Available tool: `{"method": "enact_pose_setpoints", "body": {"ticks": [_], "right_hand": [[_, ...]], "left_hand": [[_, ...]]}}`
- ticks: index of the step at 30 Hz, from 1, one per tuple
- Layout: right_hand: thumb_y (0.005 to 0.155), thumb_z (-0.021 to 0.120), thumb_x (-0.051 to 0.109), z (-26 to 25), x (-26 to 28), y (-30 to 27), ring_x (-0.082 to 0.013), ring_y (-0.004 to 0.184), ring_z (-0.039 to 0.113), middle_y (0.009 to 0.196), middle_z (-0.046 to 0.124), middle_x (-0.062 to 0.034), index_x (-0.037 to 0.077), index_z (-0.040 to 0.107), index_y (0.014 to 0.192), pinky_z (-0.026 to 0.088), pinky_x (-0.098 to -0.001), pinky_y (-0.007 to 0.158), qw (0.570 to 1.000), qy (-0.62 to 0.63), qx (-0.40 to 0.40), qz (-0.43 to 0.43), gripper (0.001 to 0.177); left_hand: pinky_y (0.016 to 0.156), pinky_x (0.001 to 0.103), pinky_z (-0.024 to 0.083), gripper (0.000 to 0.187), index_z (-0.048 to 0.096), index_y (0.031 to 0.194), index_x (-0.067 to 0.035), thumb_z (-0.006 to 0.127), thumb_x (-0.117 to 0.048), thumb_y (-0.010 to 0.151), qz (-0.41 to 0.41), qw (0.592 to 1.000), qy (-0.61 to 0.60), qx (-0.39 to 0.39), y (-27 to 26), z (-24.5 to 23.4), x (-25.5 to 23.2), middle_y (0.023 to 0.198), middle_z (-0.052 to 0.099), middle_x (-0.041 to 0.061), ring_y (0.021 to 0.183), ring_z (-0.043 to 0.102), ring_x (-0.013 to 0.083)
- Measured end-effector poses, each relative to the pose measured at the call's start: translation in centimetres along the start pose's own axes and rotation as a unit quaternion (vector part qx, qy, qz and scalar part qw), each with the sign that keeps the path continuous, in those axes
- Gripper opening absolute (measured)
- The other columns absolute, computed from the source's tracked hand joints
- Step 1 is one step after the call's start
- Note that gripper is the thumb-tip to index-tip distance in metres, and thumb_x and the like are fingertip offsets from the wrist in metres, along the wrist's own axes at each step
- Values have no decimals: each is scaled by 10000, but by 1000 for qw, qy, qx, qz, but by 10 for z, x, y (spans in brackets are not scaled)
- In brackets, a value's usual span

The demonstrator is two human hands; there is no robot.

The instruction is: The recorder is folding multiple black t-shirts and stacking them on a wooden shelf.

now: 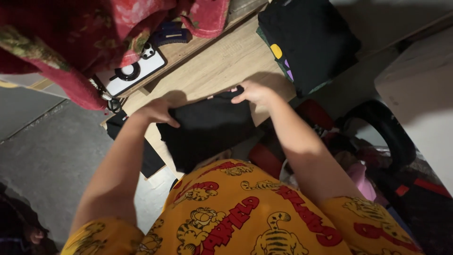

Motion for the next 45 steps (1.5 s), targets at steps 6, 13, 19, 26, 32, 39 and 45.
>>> {"method": "enact_pose_setpoints", "body": {"ticks": [6,13,19,26,32,39,45], "right_hand": [[807,888,125,-30,100,-112,-261,893,683,1000,754,-113,68,735,1091,538,-374,823,915,-312,-211,-143,328],[857,685,-96,2,37,-149,-277,1075,721,1067,769,-61,113,768,974,581,-397,974,727,-367,-338,-471,253],[832,665,-51,7,-65,-122,-220,1155,684,1202,751,-49,115,775,1015,526,-431,1107,760,-402,-333,-387,271],[830,756,315,81,89,-120,-409,1335,545,1415,615,-99,126,691,1329,487,-519,1026,703,-457,-445,-312,538],[971,675,576,85,8,-106,-365,1506,386,1539,504,-19,239,554,1451,402,-558,1180,569,-489,-506,-426,599],[933,546,673,11,-112,-132,-359,1501,274,1614,347,-16,176,447,1532,337,-679,1045,754,-416,-506,-39,784],[888,690,541,36,-215,-277,-385,1460,373,1596,393,-122,180,516,1483,396,-625,1058,709,-320,-626,50,718]], "left_hand": [[960,414,561,533,659,1186,-84,865,-378,793,31,989,123,-75,-96,-69,-88,1102,735,203,1074,701,361],[840,403,570,363,626,1127,-93,729,-24,786,168,893,270,-317,-105,4,-92,1167,658,113,1011,679,315],[863,496,476,600,564,1260,-103,771,-247,716,-6,947,294,-133,-91,49,-90,1293,535,175,1179,545,345],[1186,549,333,654,474,1501,-140,668,-376,922,161,893,220,-358,-23,23,-167,1577,491,141,1512,388,338],[1202,642,147,1180,234,1641,-49,477,-850,809,79,951,183,-236,14,46,-123,1699,208,184,1553,165,414],[1248,598,47,1124,101,1649,-39,310,-846,896,113,956,158,-221,25,60,-108,1733,70,153,1585,27,376],[1248,672,31,1084,153,1704,-38,466,-788,986,142,942,169,-252,4,70,-143,1736,62,260,1589,19,498]]}}
Point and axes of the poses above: each hand's wrist, its own y-axis towards the middle knuckle, its own z-axis out of the palm, x = y × z, the point moved 10 cm from there along y, towards the middle knuckle
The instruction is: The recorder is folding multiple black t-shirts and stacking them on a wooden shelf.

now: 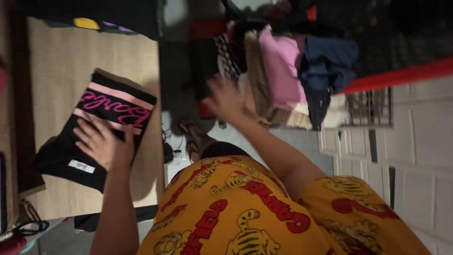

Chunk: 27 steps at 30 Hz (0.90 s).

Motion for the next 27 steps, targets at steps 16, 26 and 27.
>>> {"method": "enact_pose_setpoints", "body": {"ticks": [16,26,27], "right_hand": [[776,807,114,-116,-238,-63,-436,1140,623,1368,580,-193,496,292,1625,518,-522,955,951,-100,-12,293,1064],[723,836,149,-117,-210,-56,-451,1237,563,1495,478,-191,439,315,1616,481,-518,1007,957,-83,55,274,1074],[723,836,149,-129,-191,-47,-451,1237,563,1495,478,-191,439,315,1616,481,-518,1007,957,-83,55,272,1074]], "left_hand": [[1149,674,221,454,669,1308,-186,590,-466,959,360,899,-100,228,-121,105,-202,1351,659,57,1300,563,266],[996,455,508,406,699,1279,-169,614,-388,949,315,874,-195,315,-86,147,-244,1200,730,114,1066,706,322],[996,455,508,406,699,1279,-169,614,-388,949,313,875,-196,314,-77,149,-254,1200,730,114,1066,706,322]]}}
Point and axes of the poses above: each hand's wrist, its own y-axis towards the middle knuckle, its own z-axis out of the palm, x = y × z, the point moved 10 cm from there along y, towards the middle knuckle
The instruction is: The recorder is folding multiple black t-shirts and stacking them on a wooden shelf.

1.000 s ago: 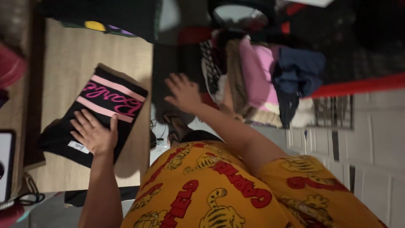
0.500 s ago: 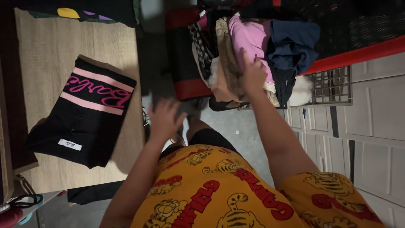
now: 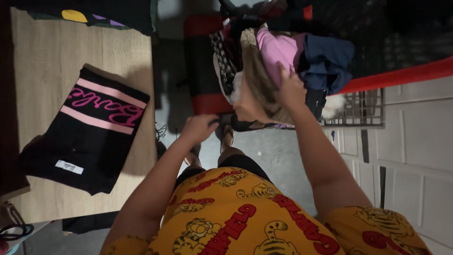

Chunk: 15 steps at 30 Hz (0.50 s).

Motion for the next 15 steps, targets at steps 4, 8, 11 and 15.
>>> {"method": "enact_pose_setpoints", "body": {"ticks": [4,8,11,15], "right_hand": [[767,825,395,-17,48,9,-509,1371,371,1603,293,-191,286,398,1510,382,-669,993,993,-96,62,-10,864],[844,760,422,8,85,56,-476,1369,416,1547,438,-195,163,594,1371,421,-684,979,980,-99,1,-174,610],[791,701,385,55,122,94,-400,1270,503,1372,595,-133,147,701,1204,456,-622,911,945,-116,-5,-305,476],[970,576,282,177,104,148,-386,1395,484,1371,628,-120,147,735,1213,464,-563,1011,904,-227,84,-352,320]], "left_hand": [[930,468,527,384,721,1238,-158,645,-364,923,-19,1000,-15,-4,55,-13,-7,1183,722,148,1065,679,362],[966,456,537,373,722,1252,-141,645,-341,947,-70,996,-53,1,120,-17,5,1185,728,174,1104,677,377],[974,463,512,436,686,1275,-72,678,-287,897,-90,994,-46,-41,175,-12,31,1222,694,215,1149,643,397],[1017,450,489,552,630,1327,-25,734,-301,860,-162,984,-37,-58,248,16,74,1286,649,244,1197,618,401]]}}
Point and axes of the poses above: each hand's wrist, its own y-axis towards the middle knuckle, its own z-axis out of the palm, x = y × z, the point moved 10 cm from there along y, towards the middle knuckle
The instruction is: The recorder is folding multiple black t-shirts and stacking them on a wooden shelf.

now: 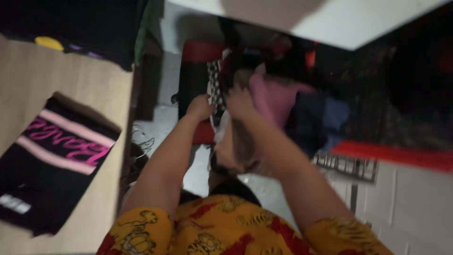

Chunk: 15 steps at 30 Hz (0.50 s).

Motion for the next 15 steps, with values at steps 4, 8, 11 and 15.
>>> {"method": "enact_pose_setpoints", "body": {"ticks": [4,8,11,15], "right_hand": [[870,570,290,50,1,14,-439,1386,360,1414,544,-152,137,676,1316,289,-663,1080,993,40,110,-7,483],[898,572,329,58,2,10,-427,1473,261,1551,439,-146,147,698,1285,223,-611,1146,978,19,204,23,445],[940,568,328,68,2,12,-426,1474,314,1507,526,-141,154,675,1355,257,-615,1162,986,66,150,28,463],[855,628,439,48,-1,5,-434,1450,275,1499,497,-127,162,601,1408,237,-616,1138,977,98,186,23,619]], "left_hand": [[1036,499,470,499,588,1345,-32,674,-215,889,-77,997,-2,-30,55,27,8,1440,521,218,1247,576,441],[950,548,498,578,462,1375,-42,635,-164,838,-112,993,22,-28,83,31,-14,1575,321,186,1171,597,455],[963,558,510,515,473,1398,-32,583,-193,921,-87,993,73,-39,144,99,23,1469,447,231,1179,621,449],[935,556,518,440,545,1359,-110,574,-212,933,-90,992,34,-81,154,102,11,1446,444,208,1210,597,459]]}}
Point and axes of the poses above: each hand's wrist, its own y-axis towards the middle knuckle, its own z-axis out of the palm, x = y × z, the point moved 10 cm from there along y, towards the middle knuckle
